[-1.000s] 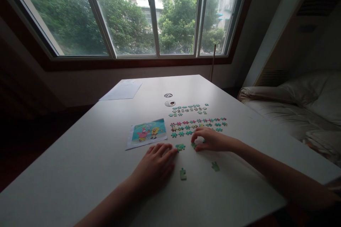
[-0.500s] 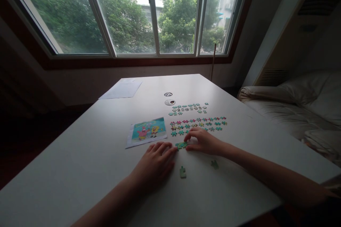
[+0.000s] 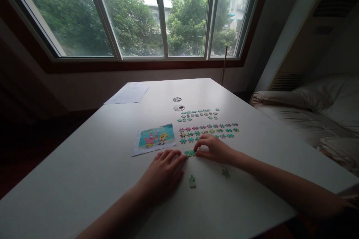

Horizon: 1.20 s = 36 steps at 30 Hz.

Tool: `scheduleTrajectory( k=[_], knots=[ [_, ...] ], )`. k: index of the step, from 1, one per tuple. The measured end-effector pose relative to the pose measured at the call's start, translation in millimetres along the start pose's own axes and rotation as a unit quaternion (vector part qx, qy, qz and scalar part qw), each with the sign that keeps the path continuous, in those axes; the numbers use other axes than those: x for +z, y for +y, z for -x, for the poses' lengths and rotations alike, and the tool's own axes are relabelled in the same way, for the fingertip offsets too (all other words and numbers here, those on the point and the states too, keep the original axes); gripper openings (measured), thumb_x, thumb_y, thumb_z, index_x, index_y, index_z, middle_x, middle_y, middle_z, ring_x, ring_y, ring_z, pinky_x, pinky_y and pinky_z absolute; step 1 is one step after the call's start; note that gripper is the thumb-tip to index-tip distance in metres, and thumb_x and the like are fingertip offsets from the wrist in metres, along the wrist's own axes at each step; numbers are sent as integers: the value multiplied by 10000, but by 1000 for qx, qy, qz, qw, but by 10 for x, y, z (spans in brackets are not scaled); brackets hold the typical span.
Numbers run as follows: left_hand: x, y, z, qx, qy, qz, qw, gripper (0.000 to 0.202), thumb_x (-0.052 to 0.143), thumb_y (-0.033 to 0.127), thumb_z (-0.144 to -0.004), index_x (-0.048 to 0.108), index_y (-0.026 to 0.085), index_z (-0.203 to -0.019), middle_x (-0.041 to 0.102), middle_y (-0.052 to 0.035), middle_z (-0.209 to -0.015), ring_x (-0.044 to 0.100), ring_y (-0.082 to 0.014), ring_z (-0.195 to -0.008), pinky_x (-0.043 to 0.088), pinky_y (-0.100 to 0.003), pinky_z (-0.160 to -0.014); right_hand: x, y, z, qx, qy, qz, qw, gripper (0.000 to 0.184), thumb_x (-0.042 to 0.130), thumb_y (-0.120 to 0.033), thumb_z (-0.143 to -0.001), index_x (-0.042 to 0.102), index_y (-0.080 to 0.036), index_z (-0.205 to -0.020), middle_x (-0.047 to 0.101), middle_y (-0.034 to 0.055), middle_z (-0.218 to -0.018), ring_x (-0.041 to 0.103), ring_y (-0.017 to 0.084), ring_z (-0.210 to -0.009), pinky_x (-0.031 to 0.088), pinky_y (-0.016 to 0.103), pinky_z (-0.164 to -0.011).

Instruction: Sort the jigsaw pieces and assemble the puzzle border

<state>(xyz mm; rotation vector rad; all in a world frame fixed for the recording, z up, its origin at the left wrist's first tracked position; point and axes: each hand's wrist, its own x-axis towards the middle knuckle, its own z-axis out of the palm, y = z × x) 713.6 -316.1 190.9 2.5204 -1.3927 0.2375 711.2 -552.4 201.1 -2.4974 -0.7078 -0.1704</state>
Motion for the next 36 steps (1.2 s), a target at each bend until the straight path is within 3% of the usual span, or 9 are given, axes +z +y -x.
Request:
scheduleTrajectory(
  k=[6, 11, 14, 18, 23, 29, 36],
  knots=[
    [-5, -3, 5, -3, 7, -9, 1000, 377, 458, 240, -833, 446, 227, -1209, 509, -77, -1166, 420, -262, -1083, 380, -430, -878, -311, 162, 74, 8, -15, 5, 1000, 115, 572, -260, -791, 634, -185, -854, 604, 41, -856, 546, 153, -798, 415, 269, -729],
    [-5, -2, -2, -22, 1, -8, 1000, 385, 475, 242, -818, 449, 223, -1202, 499, -76, -1183, 414, -266, -1100, 379, -444, -890, -674, 558, 123, 68, 20, 42, 997, 163, 545, -285, -792, 638, -178, -873, 627, 37, -835, 558, 137, -734, 408, 235, -659],
    [2, 1, -21, -30, -1, -6, 1000, 390, 467, 237, -821, 440, 209, -1209, 491, -81, -1199, 405, -265, -1114, 370, -448, -907, -777, 837, 79, 109, 34, 80, 990, 174, 545, -292, -781, 648, -186, -873, 644, 19, -806, 550, 126, -674, 395, 221, -610],
    [17, 15, -79, -33, 1, -12, 999, 386, 458, 231, -823, 446, 194, -1206, 499, -89, -1194, 407, -270, -1113, 364, -453, -911, -762, 1126, -63, 154, 34, 125, 980, 168, 552, -266, -765, 654, -197, -879, 662, 0, -800, 564, 127, -669, 404, 218, -613],
    [45, 40, -234, -46, 24, -18, 998, 345, 468, 218, -808, 488, 190, -1152, 530, -90, -1146, 428, -271, -1090, 357, -458, -900, -696, 1321, -315, 158, 31, 145, 976, 188, 559, -228, -761, 659, -200, -918, 670, 5, -875, 592, 142, -747, 429, 226, -677],
    [85, 35, -359, -34, 35, 4, 999, 322, 465, 218, -812, 492, 208, -1133, 526, -82, -1108, 445, -249, -1040, 365, -429, -885, -646, 1353, -589, 172, 15, 169, 970, 207, 600, -224, -739, 664, -184, -932, 672, 28, -943, 600, 164, -863, 427, 226, -772],
    [107, 1, -316, -35, 46, 16, 998, 297, 456, 191, -815, 501, 207, -1108, 531, -81, -1053, 459, -238, -983, 377, -418, -853, -585, 1324, -708, 202, -29, 188, 961, 201, 644, -173, -679, 676, -166, -877, 681, 53, -883, 618, 180, -800, 444, 231, -712]
  ],
)
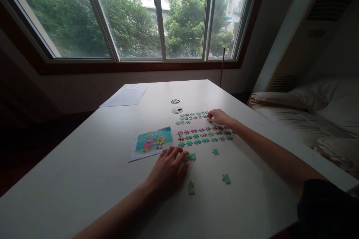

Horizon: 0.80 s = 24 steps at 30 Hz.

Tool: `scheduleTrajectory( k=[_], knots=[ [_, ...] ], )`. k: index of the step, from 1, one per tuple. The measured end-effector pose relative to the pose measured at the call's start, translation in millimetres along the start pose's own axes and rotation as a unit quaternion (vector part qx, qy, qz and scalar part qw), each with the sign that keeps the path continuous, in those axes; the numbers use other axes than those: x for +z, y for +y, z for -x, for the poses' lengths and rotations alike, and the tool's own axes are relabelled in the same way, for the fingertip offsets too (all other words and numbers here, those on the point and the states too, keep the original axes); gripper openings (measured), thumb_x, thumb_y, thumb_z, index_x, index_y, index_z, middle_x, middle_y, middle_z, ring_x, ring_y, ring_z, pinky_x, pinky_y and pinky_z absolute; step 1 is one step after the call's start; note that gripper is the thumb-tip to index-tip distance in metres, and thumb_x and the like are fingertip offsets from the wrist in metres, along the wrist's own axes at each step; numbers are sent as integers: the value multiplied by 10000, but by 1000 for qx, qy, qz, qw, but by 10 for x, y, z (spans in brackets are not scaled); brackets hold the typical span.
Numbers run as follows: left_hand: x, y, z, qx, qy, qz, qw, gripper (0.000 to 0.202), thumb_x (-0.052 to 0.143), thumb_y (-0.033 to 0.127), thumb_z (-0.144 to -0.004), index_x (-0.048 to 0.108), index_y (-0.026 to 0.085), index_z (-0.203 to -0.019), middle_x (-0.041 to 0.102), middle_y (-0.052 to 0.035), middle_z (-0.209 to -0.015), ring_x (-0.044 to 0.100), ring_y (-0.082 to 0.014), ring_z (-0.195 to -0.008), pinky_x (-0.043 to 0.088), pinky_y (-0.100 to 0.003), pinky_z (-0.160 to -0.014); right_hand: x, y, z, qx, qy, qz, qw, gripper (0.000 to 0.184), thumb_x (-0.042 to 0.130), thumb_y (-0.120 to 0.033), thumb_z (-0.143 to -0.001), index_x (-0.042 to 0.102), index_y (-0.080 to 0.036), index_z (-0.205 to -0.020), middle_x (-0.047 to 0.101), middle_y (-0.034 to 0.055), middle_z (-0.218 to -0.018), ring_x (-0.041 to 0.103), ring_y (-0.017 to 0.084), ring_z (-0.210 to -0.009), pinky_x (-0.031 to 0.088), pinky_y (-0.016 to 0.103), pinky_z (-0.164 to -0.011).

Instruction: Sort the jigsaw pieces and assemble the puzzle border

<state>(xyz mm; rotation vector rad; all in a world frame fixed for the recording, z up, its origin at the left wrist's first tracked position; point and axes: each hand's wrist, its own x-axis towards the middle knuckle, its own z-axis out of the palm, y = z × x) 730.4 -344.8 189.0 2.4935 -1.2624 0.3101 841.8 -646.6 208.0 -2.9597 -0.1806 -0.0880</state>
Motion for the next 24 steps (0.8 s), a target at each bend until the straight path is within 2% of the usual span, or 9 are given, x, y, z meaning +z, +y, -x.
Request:
scheduleTrajectory(
  k=[5, 10, 14, 18, 21, 24],
  knots=[
    [-30, 6, -3, 26, -13, 12, 1000, 319, 453, 167, -813, 497, 222, -1124, 529, -79, -1038, 460, -237, -972, 390, -409, -832, -64, -40, -45, -12, -36, -3, 999, 214, 652, -133, -637, 688, -178, -843, 683, 41, -811, 620, 174, -730, 447, 223, -630],
    [-81, -7, -3, 43, -26, 19, 999, 309, 438, 157, -817, 522, 242, -1102, 526, -74, -1005, 469, -227, -932, 397, -402, -812, -144, -180, 62, -23, -13, -19, 999, 173, 614, -129, -661, 684, -172, -813, 665, 40, -777, 603, 168, -720, 433, 233, -632],
    [-97, -31, 2, 49, -36, 18, 998, 310, 436, 166, -826, 518, 241, -1115, 525, -76, -1013, 462, -231, -946, 391, -409, -818, -203, -396, 346, -53, 2, -71, 996, 149, 563, -253, -754, 658, -182, -843, 659, 19, -760, 592, 125, -663, 425, 215, -604],
    [-79, -61, 27, 45, -30, 8, 999, 316, 437, 174, -831, 506, 232, -1134, 514, -84, -1046, 459, -237, -958, 389, -420, -825, -171, -647, 743, -80, -42, -251, 964, 227, 601, -357, -731, 626, -153, -827, 659, 23, -690, 592, 119, -611, 414, 194, -520],
    [-64, -73, 41, 44, -25, -2, 999, 321, 437, 182, -838, 494, 225, -1151, 512, -88, -1046, 463, -239, -948, 392, -422, -819, -82, -796, 1019, -74, -81, -321, 941, 203, 614, -336, -722, 619, -151, -805, 662, 20, -658, 596, 122, -579, 398, 188, -486],
    [-62, -65, 41, 56, -21, -2, 998, 306, 438, 195, -842, 503, 234, -1139, 516, -85, -1036, 464, -238, -946, 398, -411, -812, -7, -883, 1193, -70, -85, -321, 941, 158, 621, -300, -721, 632, -170, -809, 670, 9, -656, 609, 125, -587, 412, 195, -520]
  ],
)
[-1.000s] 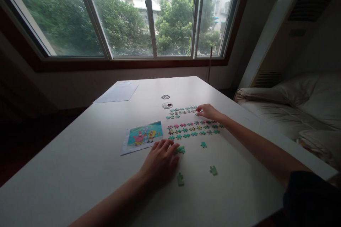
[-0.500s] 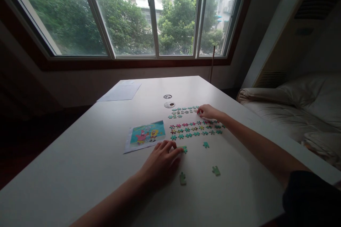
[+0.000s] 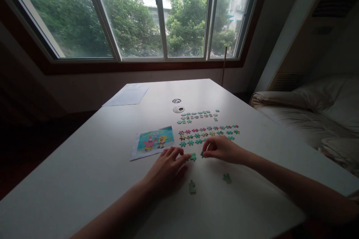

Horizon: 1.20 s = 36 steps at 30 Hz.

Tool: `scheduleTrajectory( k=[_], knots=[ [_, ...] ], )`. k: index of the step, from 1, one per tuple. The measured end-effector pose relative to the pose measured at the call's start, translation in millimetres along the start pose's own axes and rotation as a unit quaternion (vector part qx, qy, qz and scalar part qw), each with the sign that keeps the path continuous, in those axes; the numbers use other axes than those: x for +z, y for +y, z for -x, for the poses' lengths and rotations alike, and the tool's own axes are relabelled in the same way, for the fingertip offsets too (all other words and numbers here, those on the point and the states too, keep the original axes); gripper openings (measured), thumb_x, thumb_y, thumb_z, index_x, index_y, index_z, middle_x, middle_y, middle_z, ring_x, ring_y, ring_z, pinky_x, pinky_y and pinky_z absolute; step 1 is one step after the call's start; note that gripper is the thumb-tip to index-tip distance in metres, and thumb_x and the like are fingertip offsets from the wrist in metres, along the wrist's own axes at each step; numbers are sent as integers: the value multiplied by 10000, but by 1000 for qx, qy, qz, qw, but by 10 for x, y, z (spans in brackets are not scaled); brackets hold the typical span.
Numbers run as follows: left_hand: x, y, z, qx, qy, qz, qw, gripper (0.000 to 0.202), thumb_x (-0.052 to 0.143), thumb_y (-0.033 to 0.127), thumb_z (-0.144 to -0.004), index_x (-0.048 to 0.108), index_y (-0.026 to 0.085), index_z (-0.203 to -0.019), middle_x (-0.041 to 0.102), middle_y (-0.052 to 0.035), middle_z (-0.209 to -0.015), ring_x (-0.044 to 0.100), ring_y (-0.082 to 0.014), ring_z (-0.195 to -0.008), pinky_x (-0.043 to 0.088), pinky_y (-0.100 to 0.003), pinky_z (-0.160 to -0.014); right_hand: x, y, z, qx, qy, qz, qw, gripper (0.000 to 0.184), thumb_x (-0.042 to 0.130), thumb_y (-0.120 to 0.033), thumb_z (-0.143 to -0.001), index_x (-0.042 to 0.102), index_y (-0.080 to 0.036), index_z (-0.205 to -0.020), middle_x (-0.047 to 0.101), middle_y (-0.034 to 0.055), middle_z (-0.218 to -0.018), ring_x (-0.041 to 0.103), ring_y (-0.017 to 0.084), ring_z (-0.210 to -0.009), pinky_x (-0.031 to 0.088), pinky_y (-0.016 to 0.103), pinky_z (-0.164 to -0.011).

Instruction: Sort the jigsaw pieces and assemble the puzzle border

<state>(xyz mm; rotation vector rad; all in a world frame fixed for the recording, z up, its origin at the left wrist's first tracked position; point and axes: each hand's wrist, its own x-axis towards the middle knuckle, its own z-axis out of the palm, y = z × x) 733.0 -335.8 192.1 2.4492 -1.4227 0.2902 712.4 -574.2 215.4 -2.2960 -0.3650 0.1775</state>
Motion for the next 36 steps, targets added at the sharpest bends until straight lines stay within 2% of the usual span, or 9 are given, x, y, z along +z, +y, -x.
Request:
scheduleTrajectory(
  k=[3, 6, 9, 13, 17, 22, 30, 36],
  knots=[
    [-6, 17, -6, 8, -5, 3, 1000, 289, 425, 201, -850, 513, 234, -1123, 516, -87, -1039, 459, -239, -955, 397, -410, -815, 40, -17, 53, -5, 9, 44, 999, 181, 629, -290, -723, 643, -191, -874, 665, -4, -631, 606, 125, -575, 416, 204, -553],
    [-9, 26, -3, 11, -7, 7, 1000, 293, 423, 189, -846, 517, 231, -1120, 517, -88, -1037, 456, -240, -961, 396, -411, -817, -6, -17, 65, -32, 8, 131, 991, 200, 619, -328, -744, 659, -211, -902, 638, -7, -610, 580, 124, -556, 398, 215, -554],
    [-5, 27, 7, 10, -1, 12, 1000, 295, 431, 181, -840, 523, 235, -1115, 520, -86, -1033, 457, -238, -966, 400, -408, -817, -73, 8, 74, -83, -13, 191, 978, 228, 609, -344, -760, 658, -250, -962, 635, 10, -718, 578, 138, -647, 405, 233, -612],
    [1, 29, 11, 9, 4, 15, 1000, 291, 435, 180, -838, 532, 236, -1107, 523, -85, -1024, 462, -235, -959, 401, -405, -818, -96, 64, 58, -139, -55, 192, 970, 298, 604, -328, -773, 617, -288, -1069, 598, 39, -943, 562, 156, -809, 417, 250, -703],
    [0, 35, 0, 10, 0, 17, 1000, 288, 441, 176, -834, 536, 233, -1099, 527, -83, -1018, 464, -235, -948, 400, -403, -808, -79, 59, 24, -156, -63, 187, 968, 213, 596, -309, -783, 647, -259, -983, 582, 45, -933, 544, 160, -828, 417, 264, -729],
    [-5, 41, -13, 13, 5, 23, 1000, 283, 440, 175, -834, 541, 236, -1092, 537, -77, -995, 471, -226, -932, 405, -387, -798, -71, 4, 26, -157, -47, 207, 965, 164, 621, -297, -756, 632, -206, -892, 586, 55, -886, 528, 178, -829, 411, 284, -711],
    [12, 39, -22, 11, -8, 24, 1000, 283, 412, 190, -853, 533, 236, -1104, 527, -81, -1004, 459, -228, -925, 393, -395, -801, 103, 85, -13, -143, 37, 219, 964, 147, 602, -323, -771, 595, -194, -841, 583, 38, -834, 508, 170, -809, 400, 277, -707],
    [3, 41, -24, 9, -20, 20, 1000, 284, 419, 192, -852, 523, 238, -1112, 520, -80, -1016, 453, -233, -940, 386, -401, -809, 144, 73, -33, -143, 46, 215, 965, 146, 590, -326, -778, 592, -191, -834, 575, 31, -814, 506, 163, -793, 406, 265, -697]
  ],
)
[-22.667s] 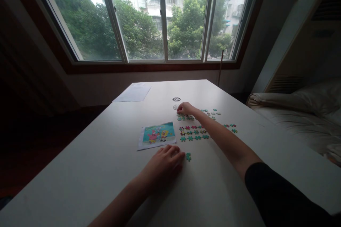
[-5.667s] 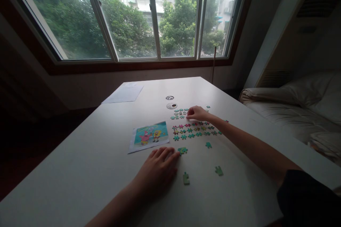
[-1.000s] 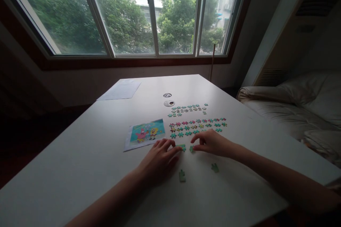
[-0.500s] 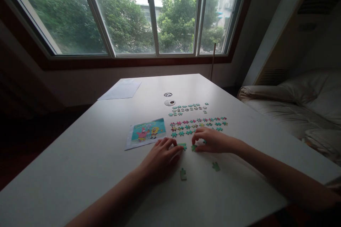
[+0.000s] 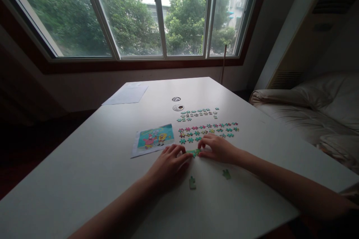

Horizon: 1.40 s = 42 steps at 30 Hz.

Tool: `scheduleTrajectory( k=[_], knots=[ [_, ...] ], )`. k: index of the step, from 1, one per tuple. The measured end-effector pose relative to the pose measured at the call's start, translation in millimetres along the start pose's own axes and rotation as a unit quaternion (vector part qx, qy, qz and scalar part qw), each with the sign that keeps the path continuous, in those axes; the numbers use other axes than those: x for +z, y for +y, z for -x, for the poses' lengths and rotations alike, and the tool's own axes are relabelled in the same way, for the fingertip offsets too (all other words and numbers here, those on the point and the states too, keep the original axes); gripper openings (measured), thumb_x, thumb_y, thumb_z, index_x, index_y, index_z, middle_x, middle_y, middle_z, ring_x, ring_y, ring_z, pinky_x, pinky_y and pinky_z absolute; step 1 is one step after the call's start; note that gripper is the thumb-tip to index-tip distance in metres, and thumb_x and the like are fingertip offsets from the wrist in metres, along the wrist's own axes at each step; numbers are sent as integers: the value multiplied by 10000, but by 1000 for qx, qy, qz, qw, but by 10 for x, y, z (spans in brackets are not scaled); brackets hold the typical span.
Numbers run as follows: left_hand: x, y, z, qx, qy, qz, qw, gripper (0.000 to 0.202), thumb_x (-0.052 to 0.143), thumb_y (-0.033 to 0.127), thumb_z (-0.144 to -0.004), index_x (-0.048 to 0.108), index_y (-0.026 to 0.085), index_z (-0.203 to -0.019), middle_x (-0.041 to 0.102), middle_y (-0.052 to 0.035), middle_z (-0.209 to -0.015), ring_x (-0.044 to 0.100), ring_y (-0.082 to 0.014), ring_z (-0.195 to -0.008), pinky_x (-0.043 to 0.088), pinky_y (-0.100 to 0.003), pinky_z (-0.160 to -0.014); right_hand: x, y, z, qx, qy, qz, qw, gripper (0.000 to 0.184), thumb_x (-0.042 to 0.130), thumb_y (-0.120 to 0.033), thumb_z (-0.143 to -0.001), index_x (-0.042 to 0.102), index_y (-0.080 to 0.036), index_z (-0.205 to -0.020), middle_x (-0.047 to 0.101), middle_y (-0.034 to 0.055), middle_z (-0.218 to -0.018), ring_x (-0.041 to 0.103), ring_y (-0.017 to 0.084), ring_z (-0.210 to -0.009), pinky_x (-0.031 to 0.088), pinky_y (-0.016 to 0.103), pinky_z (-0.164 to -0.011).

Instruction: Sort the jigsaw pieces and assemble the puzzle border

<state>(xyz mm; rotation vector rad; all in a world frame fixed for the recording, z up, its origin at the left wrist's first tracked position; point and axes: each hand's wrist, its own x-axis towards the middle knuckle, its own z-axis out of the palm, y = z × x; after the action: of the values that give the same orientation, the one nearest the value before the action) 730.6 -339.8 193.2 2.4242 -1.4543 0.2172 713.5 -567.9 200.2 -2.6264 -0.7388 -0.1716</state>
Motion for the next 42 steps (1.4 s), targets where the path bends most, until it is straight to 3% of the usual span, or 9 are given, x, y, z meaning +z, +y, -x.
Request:
scheduleTrajectory(
  k=[8, 14, 20, 23, 26, 29, 31, 36, 42],
  knots=[
    [-16, 10, -8, -1, 0, -1, 1000, 279, 417, 186, -853, 523, 230, -1107, 522, -80, -1013, 452, -233, -942, 386, -399, -810, -28, -26, 8, -22, 10, 17, 1000, 193, 581, -343, -789, 600, -209, -926, 590, 38, -875, 517, 169, -824, 412, 276, -720],
    [7, 2, -8, 1, 6, -5, 1000, 280, 431, 185, -846, 524, 229, -1106, 524, -79, -998, 452, -232, -933, 384, -394, -809, -41, -65, -6, -63, 4, 32, 998, 124, 525, -244, -835, 644, -208, -830, 598, 35, -807, 523, 148, -795, 407, 251, -699],
    [21, -10, -5, 7, 10, -4, 1000, 266, 420, 196, -853, 525, 223, -1097, 527, -80, -996, 455, -233, -923, 385, -395, -795, -109, -28, -28, -71, 6, 29, 997, 131, 532, -252, -831, 642, -213, -891, 620, 36, -844, 540, 152, -799, 411, 263, -704],
    [20, -14, -2, 10, 15, 0, 1000, 267, 416, 195, -854, 524, 221, -1097, 526, -83, -1000, 457, -232, -928, 384, -394, -797, -245, 198, -68, -26, 42, 17, 999, 147, 517, -257, -834, 629, -197, -909, 628, 38, -866, 556, 147, -805, 414, 258, -721],
    [17, -13, -4, 9, 16, 4, 1000, 270, 416, 181, -850, 528, 221, -1093, 525, -83, -1001, 458, -231, -934, 380, -398, -806, -408, 575, -135, 81, 61, 47, 994, 155, 523, -275, -814, 635, -178, -860, 641, 28, -803, 571, 138, -726, 412, 238, -676],
    [10, -12, -10, 7, 14, 4, 1000, 266, 413, 179, -849, 532, 217, -1084, 528, -85, -998, 461, -231, -929, 381, -402, -804, -495, 953, -203, 226, 55, 110, 966, 177, 529, -306, -793, 647, -181, -839, 658, 23, -797, 585, 140, -717, 398, 220, -640],
    [7, -15, -13, 6, 12, 5, 1000, 266, 414, 178, -848, 530, 216, -1085, 528, -85, -1000, 462, -232, -930, 382, -402, -802, -487, 1134, -245, 271, 54, 130, 952, 226, 540, -359, -775, 652, -170, -831, 663, 40, -797, 593, 155, -714, 394, 224, -613],
    [8, -23, -10, 6, 17, 5, 1000, 276, 427, 173, -840, 526, 223, -1093, 526, -87, -1003, 464, -230, -929, 385, -394, -797, -367, 1318, -371, 305, 53, 141, 940, 344, 571, -469, -709, 655, -156, -824, 664, 72, -815, 596, 184, -737, 397, 234, -606],
    [16, -23, -13, 5, 16, 7, 1000, 278, 429, 167, -839, 522, 224, -1095, 524, -85, -1008, 463, -227, -929, 383, -394, -802, -344, 1374, -522, 306, 27, 122, 944, 257, 580, -375, -712, 673, -175, -844, 670, 41, -820, 593, 158, -744, 401, 215, -626]
  ],
)
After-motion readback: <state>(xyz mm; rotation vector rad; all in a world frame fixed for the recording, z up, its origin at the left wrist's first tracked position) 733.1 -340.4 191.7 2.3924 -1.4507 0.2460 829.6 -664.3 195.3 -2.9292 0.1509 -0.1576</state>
